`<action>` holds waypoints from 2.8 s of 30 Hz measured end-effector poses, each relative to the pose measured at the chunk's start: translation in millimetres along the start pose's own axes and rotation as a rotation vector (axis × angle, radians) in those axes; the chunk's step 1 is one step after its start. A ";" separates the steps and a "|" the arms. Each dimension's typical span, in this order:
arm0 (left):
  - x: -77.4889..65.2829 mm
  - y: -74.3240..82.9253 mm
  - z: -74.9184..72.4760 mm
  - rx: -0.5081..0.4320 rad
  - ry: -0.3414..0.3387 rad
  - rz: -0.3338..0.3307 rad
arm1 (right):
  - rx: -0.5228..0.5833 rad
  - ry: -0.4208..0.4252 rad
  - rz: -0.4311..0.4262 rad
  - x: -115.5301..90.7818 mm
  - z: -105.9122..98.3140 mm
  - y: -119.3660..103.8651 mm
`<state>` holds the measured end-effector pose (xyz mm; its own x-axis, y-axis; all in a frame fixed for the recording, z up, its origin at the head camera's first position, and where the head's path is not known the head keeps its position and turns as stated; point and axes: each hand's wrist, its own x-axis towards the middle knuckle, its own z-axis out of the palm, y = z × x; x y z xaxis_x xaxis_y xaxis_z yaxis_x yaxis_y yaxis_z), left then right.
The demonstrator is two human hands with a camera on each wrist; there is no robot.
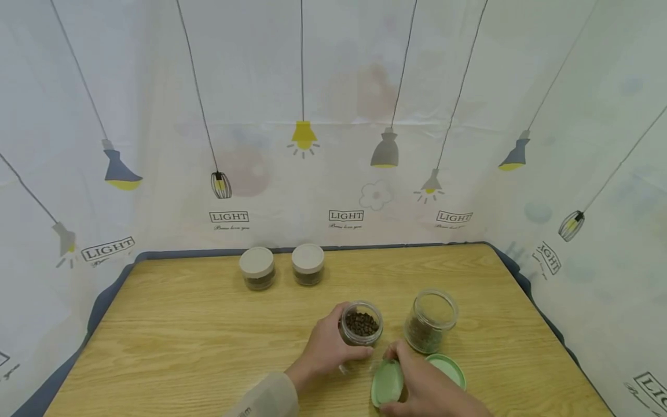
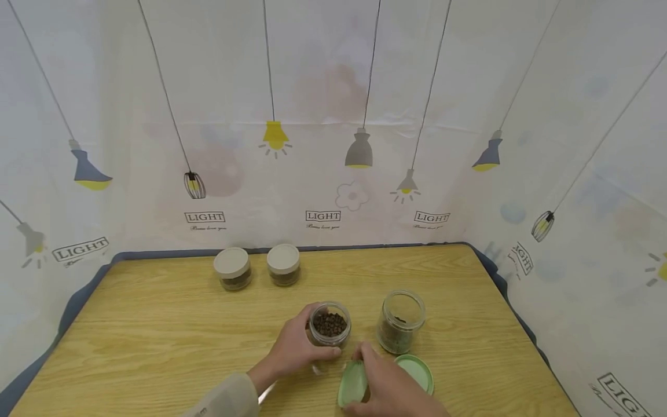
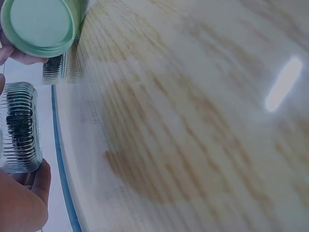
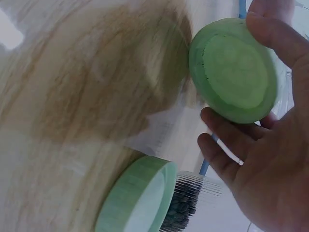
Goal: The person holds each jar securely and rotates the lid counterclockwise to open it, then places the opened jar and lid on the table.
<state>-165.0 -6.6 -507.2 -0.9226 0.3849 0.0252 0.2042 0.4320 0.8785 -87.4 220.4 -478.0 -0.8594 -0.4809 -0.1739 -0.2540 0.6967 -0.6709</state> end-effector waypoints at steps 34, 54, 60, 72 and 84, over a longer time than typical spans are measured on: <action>-1.0 -1.3 -2.1 0.012 0.003 0.002 | -0.377 0.014 -0.076 8.7 10.0 3.4; 8.0 5.5 9.6 0.028 -0.020 0.025 | -0.366 0.102 0.013 -7.1 -40.3 -29.1; 10.9 6.3 15.7 0.057 -0.013 0.012 | -0.374 0.100 0.020 -8.1 -46.6 -31.6; 14.0 5.4 29.2 0.069 -0.014 0.005 | -0.384 0.127 -0.002 -9.8 -46.4 -34.9; 14.9 -0.2 37.0 0.079 -0.014 -0.001 | -0.364 0.109 0.018 -6.7 -44.5 -33.7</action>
<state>-166.7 29.2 -524.7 -0.9182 0.3958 0.0170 0.2291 0.4956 0.8378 -92.9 223.9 -422.1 -0.9026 -0.4205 -0.0924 -0.3622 0.8577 -0.3650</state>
